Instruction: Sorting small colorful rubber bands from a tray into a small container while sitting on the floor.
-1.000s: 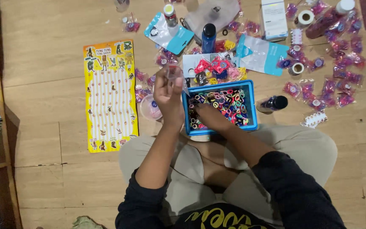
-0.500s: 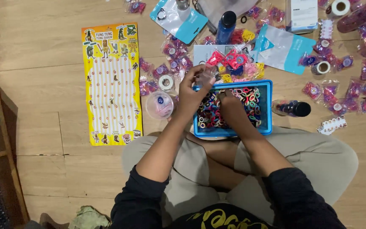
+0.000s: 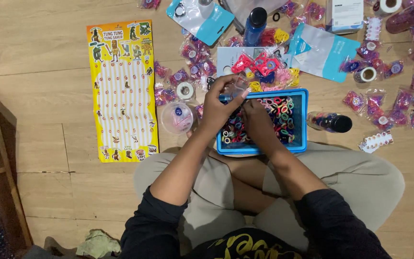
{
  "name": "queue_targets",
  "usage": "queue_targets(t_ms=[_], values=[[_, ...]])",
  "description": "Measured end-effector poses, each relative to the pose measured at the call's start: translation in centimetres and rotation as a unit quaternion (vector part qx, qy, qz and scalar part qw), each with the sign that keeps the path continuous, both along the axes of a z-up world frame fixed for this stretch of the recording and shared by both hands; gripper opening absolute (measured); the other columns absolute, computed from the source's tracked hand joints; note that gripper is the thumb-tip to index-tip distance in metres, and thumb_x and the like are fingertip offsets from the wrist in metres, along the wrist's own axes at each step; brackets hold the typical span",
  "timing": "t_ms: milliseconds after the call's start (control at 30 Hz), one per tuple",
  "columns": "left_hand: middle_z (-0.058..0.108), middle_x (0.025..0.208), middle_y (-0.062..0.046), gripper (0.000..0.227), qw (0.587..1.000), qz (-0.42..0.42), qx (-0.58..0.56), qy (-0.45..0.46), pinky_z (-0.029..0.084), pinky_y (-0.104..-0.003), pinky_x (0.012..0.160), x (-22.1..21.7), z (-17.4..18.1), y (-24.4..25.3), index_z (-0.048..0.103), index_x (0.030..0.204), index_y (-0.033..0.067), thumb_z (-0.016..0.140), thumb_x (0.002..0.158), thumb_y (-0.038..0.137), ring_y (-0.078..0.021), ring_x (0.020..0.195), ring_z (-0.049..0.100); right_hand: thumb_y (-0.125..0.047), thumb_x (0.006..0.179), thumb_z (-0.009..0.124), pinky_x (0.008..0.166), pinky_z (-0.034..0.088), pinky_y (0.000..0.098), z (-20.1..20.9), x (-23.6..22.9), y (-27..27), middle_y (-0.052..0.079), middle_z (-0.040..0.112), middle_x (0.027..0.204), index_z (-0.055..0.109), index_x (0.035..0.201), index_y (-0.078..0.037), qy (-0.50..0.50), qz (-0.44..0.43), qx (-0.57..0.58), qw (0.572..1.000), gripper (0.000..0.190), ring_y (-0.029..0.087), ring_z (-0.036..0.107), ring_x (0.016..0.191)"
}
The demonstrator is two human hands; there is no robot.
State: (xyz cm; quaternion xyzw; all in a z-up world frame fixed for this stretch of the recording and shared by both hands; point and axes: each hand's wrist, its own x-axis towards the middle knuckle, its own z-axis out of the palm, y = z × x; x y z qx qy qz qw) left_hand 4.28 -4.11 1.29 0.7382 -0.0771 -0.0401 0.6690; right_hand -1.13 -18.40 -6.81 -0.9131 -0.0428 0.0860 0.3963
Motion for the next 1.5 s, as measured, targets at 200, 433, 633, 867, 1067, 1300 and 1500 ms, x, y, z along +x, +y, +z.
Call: queue_targets(t_ms=[200, 433, 633, 867, 1067, 1300, 1500], values=[[0.068, 0.107, -0.002, 0.042, 1.000, -0.013, 0.010, -0.020, 0.047, -0.033, 0.097, 0.2, 0.6, 0.4, 0.068, 0.124, 0.0184, 0.086, 0.088, 0.030, -0.0134, 0.106, 0.062, -0.012, 0.099, 0.060, 0.082, 0.048, 0.0557, 3.9, 1.2, 1.7, 0.030, 0.063, 0.087, 0.061, 0.103, 0.012, -0.072, 0.139, 0.026, 0.987, 0.025, 0.051, 0.059, 0.091], [0.069, 0.106, -0.004, 0.042, 0.999, -0.020, 0.029, -0.024, 0.047, -0.034, 0.095, 0.0, 0.4, 0.1, 0.068, 0.122, 0.0179, 0.086, 0.086, 0.031, -0.0170, 0.104, 0.063, -0.031, 0.094, 0.068, 0.071, 0.053, 0.0464, -9.4, -2.3, 0.2, 0.017, 0.069, 0.080, 0.069, 0.091, -0.008, -0.057, 0.155, 0.073, 0.984, 0.023, 0.042, 0.067, 0.081], [0.068, 0.105, -0.006, 0.037, 0.998, -0.024, 0.027, -0.046, 0.047, -0.036, 0.093, 0.2, 0.5, 0.6, 0.067, 0.122, 0.0159, 0.082, 0.092, 0.031, -0.0189, 0.102, 0.062, -0.047, 0.093, 0.061, 0.063, 0.059, 0.0476, -8.9, -2.5, 0.1, 0.010, 0.074, 0.081, 0.075, 0.095, -0.016, 0.043, 0.147, -0.139, 0.978, 0.034, 0.035, 0.073, 0.077], [0.068, 0.103, -0.004, 0.036, 0.998, -0.026, 0.034, -0.047, 0.046, -0.033, 0.091, 0.2, 0.8, 0.8, 0.067, 0.121, 0.0177, 0.082, 0.092, 0.032, -0.0155, 0.100, 0.061, -0.034, 0.098, 0.064, 0.066, 0.055, 0.0451, -9.4, -0.6, -1.9, 0.011, 0.070, 0.077, 0.072, 0.100, -0.012, 0.040, 0.007, -0.002, 0.999, 0.023, 0.038, 0.070, 0.078], [0.067, 0.102, -0.004, 0.039, 0.997, -0.024, 0.049, -0.053, 0.047, -0.032, 0.090, 0.4, 0.2, 0.8, 0.067, 0.120, 0.0165, 0.084, 0.089, 0.031, -0.0157, 0.099, 0.061, -0.017, 0.096, 0.068, 0.073, 0.058, 0.0427, -6.3, -1.2, -0.2, 0.015, 0.072, 0.080, 0.069, 0.109, -0.005, 0.032, 0.012, 0.012, 0.999, 0.017, 0.037, 0.071, 0.081], [0.066, 0.103, -0.004, 0.035, 0.996, -0.038, 0.042, -0.066, 0.047, -0.034, 0.092, 0.3, 1.0, 0.8, 0.066, 0.122, 0.0148, 0.081, 0.093, 0.027, -0.0157, 0.100, 0.060, -0.020, 0.087, 0.063, 0.076, 0.058, 0.0510, -6.9, -2.8, -0.1, 0.024, 0.075, 0.094, 0.071, 0.116, -0.004, 0.071, 0.118, 0.009, 0.990, 0.034, 0.045, 0.071, 0.089], [0.065, 0.102, -0.007, 0.036, 0.993, -0.051, 0.061, -0.084, 0.049, -0.039, 0.092, 0.3, 1.4, 0.6, 0.065, 0.120, 0.0112, 0.081, 0.091, 0.027, -0.0227, 0.098, 0.062, -0.019, 0.093, 0.062, 0.081, 0.057, 0.0503, -10.6, -1.9, -0.4, 0.024, 0.071, 0.095, 0.068, 0.115, -0.002, 0.067, 0.046, 0.015, 0.997, 0.028, 0.045, 0.069, 0.095]])
